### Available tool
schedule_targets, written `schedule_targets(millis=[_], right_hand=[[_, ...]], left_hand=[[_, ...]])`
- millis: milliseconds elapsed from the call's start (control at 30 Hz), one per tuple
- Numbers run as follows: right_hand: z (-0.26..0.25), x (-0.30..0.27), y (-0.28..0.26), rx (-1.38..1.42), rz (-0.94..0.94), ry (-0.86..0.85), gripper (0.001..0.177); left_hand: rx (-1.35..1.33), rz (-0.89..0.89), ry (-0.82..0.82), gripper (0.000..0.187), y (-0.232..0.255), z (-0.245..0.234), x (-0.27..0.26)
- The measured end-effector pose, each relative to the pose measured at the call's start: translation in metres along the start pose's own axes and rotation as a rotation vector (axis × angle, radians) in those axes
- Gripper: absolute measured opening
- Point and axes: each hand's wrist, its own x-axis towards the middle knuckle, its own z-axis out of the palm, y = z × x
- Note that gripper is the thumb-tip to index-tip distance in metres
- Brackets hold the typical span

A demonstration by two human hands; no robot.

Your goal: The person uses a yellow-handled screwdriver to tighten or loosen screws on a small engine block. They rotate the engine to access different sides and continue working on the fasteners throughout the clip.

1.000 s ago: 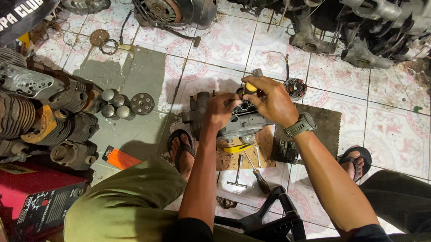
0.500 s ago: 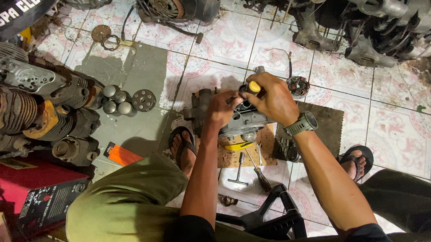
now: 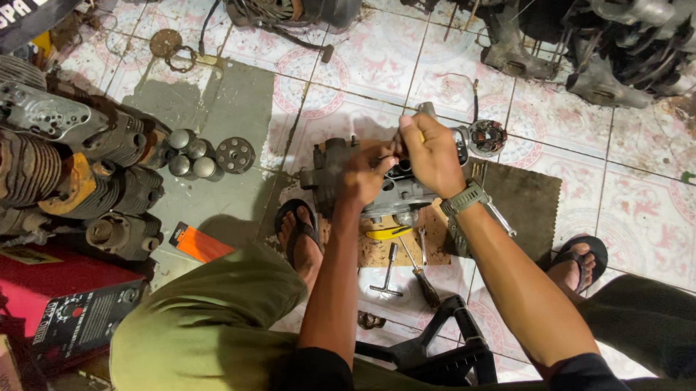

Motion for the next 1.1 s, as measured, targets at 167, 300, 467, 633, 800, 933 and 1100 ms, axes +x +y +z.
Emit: schedule_targets(millis=[167,300,467,633,800,933,1100], right_hand=[[0.01,-0.002,0.002,0.15,0.058,0.134,0.043],[0.012,0.006,0.014,0.154,-0.07,0.173,0.046],[0.006,0.011,0.033,0.169,-0.111,0.118,0.048],[0.008,0.012,0.022,0.152,-0.151,0.014,0.05],[-0.018,0.019,0.023,0.025,-0.157,-0.218,0.017],[-0.036,0.013,0.017,-0.14,-0.312,-0.227,0.01],[-0.035,-0.007,0.01,0.085,-0.22,-0.137,0.039]], left_hand=[[0.075,-0.025,0.055,0.015,-0.003,-0.002,-0.005],[-0.194,0.063,0.079,0.015,-0.019,0.013,0.008],[-0.234,0.094,0.086,0.015,-0.024,0.017,0.013],[-0.233,0.113,0.064,0.015,-0.017,0.008,0.007],[-0.219,0.106,0.133,0.019,-0.004,0.005,-0.002],[-0.154,0.202,0.191,0.019,-0.01,0.005,0.005],[-0.206,0.139,0.146,0.017,-0.012,0.005,0.003]])
